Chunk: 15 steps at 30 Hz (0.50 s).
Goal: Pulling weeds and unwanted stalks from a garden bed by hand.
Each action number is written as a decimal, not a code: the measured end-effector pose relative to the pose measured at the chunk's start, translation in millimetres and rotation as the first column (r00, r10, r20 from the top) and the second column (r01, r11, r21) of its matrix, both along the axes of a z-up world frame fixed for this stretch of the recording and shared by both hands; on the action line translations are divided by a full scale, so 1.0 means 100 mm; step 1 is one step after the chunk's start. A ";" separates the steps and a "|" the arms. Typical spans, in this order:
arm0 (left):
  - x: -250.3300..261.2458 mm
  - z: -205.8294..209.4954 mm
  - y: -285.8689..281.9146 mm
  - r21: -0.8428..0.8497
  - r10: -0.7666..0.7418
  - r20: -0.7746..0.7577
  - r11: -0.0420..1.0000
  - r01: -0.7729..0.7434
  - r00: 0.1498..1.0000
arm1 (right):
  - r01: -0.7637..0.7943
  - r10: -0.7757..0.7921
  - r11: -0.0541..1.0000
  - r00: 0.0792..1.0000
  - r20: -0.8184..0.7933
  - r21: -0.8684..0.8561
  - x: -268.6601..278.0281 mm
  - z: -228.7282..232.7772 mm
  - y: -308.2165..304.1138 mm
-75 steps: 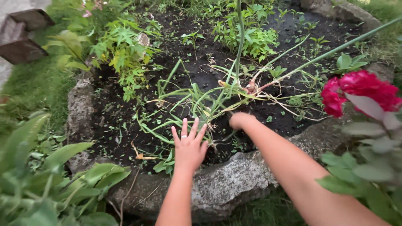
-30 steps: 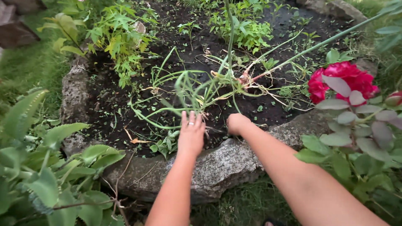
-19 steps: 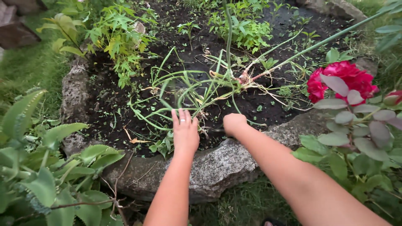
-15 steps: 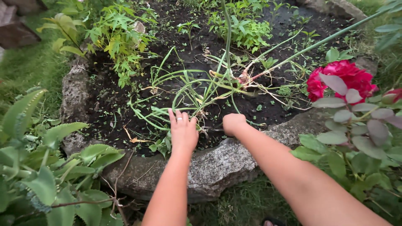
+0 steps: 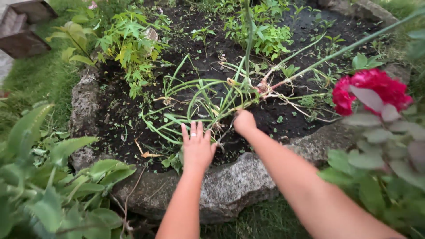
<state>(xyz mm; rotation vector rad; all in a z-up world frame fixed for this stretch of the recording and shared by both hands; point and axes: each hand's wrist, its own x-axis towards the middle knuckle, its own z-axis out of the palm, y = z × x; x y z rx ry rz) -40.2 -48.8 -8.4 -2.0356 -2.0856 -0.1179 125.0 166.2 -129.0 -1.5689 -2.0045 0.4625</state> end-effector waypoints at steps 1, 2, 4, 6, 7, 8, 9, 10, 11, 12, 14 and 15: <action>0.03 -0.01 0.00 0.001 0.000 -0.002 1.000 0.000 1.000 | 0.000 0.000 1.000 1.000 -0.002 0.001 -0.04 0.04 -0.08; 0.05 -0.03 0.01 0.006 -0.001 0.026 1.000 0.001 1.000 | -0.002 0.003 0.999 1.000 -0.023 0.033 -0.08 0.08 -0.16; 0.08 0.03 0.08 0.024 0.001 0.049 1.000 -0.002 0.999 | -0.007 0.010 0.997 0.999 -0.048 0.080 -0.18 0.27 -0.22; 0.12 0.10 0.07 0.053 -0.006 0.156 0.999 -0.003 0.988 | 0.037 -0.033 0.998 0.995 -0.094 0.046 -0.25 0.47 -0.38; 0.13 0.08 0.11 0.053 -0.005 0.156 0.999 -0.003 0.988 | 0.037 -0.032 0.998 0.995 -0.095 0.046 -0.26 0.45 -0.33; 0.15 0.06 0.15 0.116 -0.034 0.148 0.993 0.016 0.988 | 0.086 -0.082 0.996 0.989 -0.123 0.032 -0.28 0.43 -0.28; 0.16 0.04 0.17 0.177 -0.063 0.138 0.984 0.038 0.988 | 0.136 -0.133 0.991 0.980 -0.150 0.014 -0.29 0.40 -0.24; 0.18 0.02 0.22 0.175 -0.063 0.137 0.984 0.038 0.989 | 0.137 -0.133 0.991 0.979 -0.152 0.012 -0.29 0.39 -0.18; 0.22 0.01 0.28 0.207 -0.095 0.076 0.975 0.078 0.993 | 0.190 -0.176 0.981 0.959 -0.221 0.043 -0.27 0.39 -0.10; 0.26 -0.01 0.33 0.237 -0.125 0.013 0.964 0.118 0.992 | 0.243 -0.214 0.967 0.933 -0.291 0.071 -0.25 0.40 -0.03; 0.34 -0.20 0.56 0.218 -0.203 -0.080 0.952 0.216 0.976 | 0.219 -0.169 0.970 0.919 -0.356 0.105 -0.21 0.36 0.08; 0.37 -0.28 0.70 0.197 -0.280 -0.175 0.929 0.312 0.944 | 0.200 -0.122 0.969 0.899 -0.421 0.145 -0.19 0.36 0.16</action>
